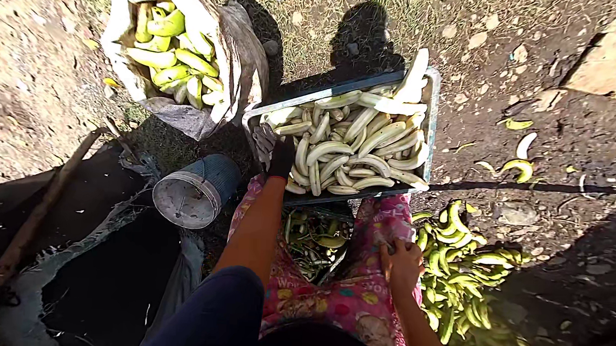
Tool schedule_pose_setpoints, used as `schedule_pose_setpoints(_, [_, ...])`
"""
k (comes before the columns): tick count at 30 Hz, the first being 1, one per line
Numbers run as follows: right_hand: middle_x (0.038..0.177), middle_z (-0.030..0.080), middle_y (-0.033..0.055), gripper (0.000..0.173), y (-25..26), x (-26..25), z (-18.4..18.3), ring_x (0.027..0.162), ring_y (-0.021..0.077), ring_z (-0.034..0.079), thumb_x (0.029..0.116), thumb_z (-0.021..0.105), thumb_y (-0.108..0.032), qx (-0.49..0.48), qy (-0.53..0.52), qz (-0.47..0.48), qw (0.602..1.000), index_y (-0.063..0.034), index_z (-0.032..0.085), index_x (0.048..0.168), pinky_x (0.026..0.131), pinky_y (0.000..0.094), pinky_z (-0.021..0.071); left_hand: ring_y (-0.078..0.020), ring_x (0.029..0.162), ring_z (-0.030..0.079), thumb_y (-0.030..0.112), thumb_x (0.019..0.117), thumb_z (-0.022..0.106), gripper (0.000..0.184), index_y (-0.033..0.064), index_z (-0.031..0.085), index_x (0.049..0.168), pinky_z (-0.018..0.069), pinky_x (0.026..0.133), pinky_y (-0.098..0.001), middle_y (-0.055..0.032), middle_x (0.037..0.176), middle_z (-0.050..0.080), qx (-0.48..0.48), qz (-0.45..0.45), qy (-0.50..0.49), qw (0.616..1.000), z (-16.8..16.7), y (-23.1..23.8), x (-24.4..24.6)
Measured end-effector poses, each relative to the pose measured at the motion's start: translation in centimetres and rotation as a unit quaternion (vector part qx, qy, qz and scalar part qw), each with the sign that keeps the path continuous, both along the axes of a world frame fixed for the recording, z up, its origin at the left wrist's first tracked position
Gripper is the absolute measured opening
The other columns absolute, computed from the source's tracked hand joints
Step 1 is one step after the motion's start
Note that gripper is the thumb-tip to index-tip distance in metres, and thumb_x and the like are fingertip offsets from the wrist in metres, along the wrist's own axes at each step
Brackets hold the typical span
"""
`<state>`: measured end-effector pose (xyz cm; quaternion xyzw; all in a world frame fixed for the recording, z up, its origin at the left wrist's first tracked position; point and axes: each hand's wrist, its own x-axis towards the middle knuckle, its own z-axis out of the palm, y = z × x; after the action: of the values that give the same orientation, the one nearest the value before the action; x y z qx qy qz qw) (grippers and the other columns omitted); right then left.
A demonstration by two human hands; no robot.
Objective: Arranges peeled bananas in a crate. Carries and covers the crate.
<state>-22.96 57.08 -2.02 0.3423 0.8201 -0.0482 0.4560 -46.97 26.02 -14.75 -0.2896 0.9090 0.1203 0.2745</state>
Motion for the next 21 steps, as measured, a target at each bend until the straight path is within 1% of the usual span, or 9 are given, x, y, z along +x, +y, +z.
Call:
schedule_pose_setpoints(2, [0.146, 0.051, 0.0231, 0.040, -0.1, -0.3, -0.1, 0.135, 0.0444, 0.049, 0.0934, 0.070, -0.044, 0.004, -0.004, -0.003, 1.000, -0.0195, 0.072, 0.125, 0.101, 0.0662, 0.0426, -0.0434, 0.156, 0.006, 0.054, 0.1059, 0.034, 0.079, -0.0005, 0.018, 0.161, 0.0063, 0.124, -0.0620, -0.0302, 0.166, 0.009, 0.018, -0.007, 0.008, 1.000, -1.2, 0.8, 0.7])
schedule_pose_setpoints(5, [0.145, 0.051, 0.0219, 0.040, -0.1, -0.1, -0.2, 0.133, 0.0431, 0.050, 0.0934, 0.069, -0.046, 0.009, -0.013, 0.003, 1.000, -0.0212, 0.072, 0.124, 0.100, 0.0653, 0.0431, -0.0437, 0.156, 0.004, 0.063, 0.1002, 0.038, 0.087, 0.0092, 0.014, 0.164, 0.0085, 0.123, -0.0636, -0.0276, 0.168, 0.004, -0.022, -0.006, 0.023, 0.999, -1.9, -0.2, 0.4])
schedule_pose_setpoints(7, [0.146, 0.051, 0.0212, 0.040, 0.0, -0.4, -0.4, 0.134, 0.0420, 0.050, 0.0931, 0.069, -0.047, 0.012, -0.012, 0.001, 1.000, -0.0220, 0.072, 0.124, 0.100, 0.0645, 0.0430, -0.0418, 0.156, 0.008, 0.064, 0.1012, 0.037, 0.085, 0.0102, 0.015, 0.164, 0.0110, 0.123, -0.0621, -0.0258, 0.168, 0.008, -0.014, 0.007, 0.025, 1.000, 0.8, 0.2, -1.1])
schedule_pose_setpoints(9, [0.146, 0.051, 0.0217, 0.040, 0.1, -0.4, -0.4, 0.135, 0.0425, 0.049, 0.0928, 0.069, -0.047, 0.010, -0.008, -0.006, 1.000, -0.0213, 0.073, 0.123, 0.101, 0.0652, 0.0420, -0.0407, 0.153, 0.023, 0.057, 0.1025, 0.043, 0.077, 0.0062, 0.031, 0.159, 0.0235, 0.121, -0.0588, -0.0264, 0.164, 0.023, 0.007, 0.004, 0.071, 0.997, 3.9, 2.7, -2.4])
schedule_pose_setpoints(10, [0.146, 0.051, 0.0220, 0.040, 0.1, -0.4, -0.3, 0.135, 0.0428, 0.048, 0.0926, 0.069, -0.047, 0.008, -0.005, -0.011, 1.000, -0.0209, 0.073, 0.123, 0.101, 0.0658, 0.0415, -0.0428, 0.153, 0.021, 0.055, 0.1011, 0.047, 0.077, 0.0067, 0.031, 0.159, 0.0236, 0.121, -0.0601, -0.0278, 0.164, 0.022, 0.021, -0.036, 0.107, 0.993, 4.5, 4.3, -2.9])
schedule_pose_setpoints(12, [0.146, 0.051, 0.0224, 0.040, 0.2, -0.4, -0.4, 0.136, 0.0430, 0.048, 0.0923, 0.069, -0.047, 0.005, -0.001, -0.015, 1.000, -0.0213, 0.072, 0.123, 0.102, 0.0653, 0.0414, -0.0472, 0.151, 0.021, 0.060, 0.0964, 0.053, 0.079, 0.0133, 0.036, 0.158, 0.0213, 0.118, -0.0655, -0.0265, 0.163, 0.026, 0.038, -0.170, 0.184, 0.967, 3.5, 7.8, -4.1])
schedule_pose_setpoints(14, [0.145, 0.052, 0.0225, 0.041, 0.4, -0.2, -0.4, 0.135, 0.0433, 0.049, 0.0916, 0.069, -0.048, 0.006, 0.004, -0.013, 1.000, -0.0219, 0.073, 0.123, 0.101, 0.0647, 0.0421, -0.0457, 0.152, 0.022, 0.066, 0.0955, 0.050, 0.080, 0.0205, 0.035, 0.159, 0.0179, 0.118, -0.0679, -0.0224, 0.164, 0.029, 0.049, -0.274, 0.196, 0.940, 1.3, 11.2, -6.3])
schedule_pose_setpoints(17, [0.144, 0.053, 0.0234, 0.042, 0.6, 0.4, -0.4, 0.134, 0.0436, 0.050, 0.0907, 0.069, -0.049, 0.008, 0.023, -0.022, 0.999, -0.0209, 0.073, 0.122, 0.100, 0.0651, 0.0425, -0.0413, 0.153, 0.023, 0.063, 0.0997, 0.043, 0.079, 0.0155, 0.029, 0.162, 0.0135, 0.121, -0.0648, -0.0169, 0.166, 0.029, 0.044, -0.308, 0.185, 0.932, -2.0, 14.1, -7.1])
schedule_pose_setpoints(21, [0.140, 0.055, 0.0252, 0.043, 0.9, 0.7, -0.5, 0.130, 0.0455, 0.052, 0.0894, 0.068, -0.049, 0.006, 0.049, -0.027, 0.998, -0.0196, 0.074, 0.120, 0.097, 0.0658, 0.0449, -0.0329, 0.149, 0.036, 0.057, 0.1022, 0.043, 0.066, 0.0206, 0.041, 0.157, 0.0197, 0.119, -0.0677, -0.0120, 0.160, 0.041, 0.095, -0.293, 0.102, 0.946, -0.1, 13.4, -4.2])
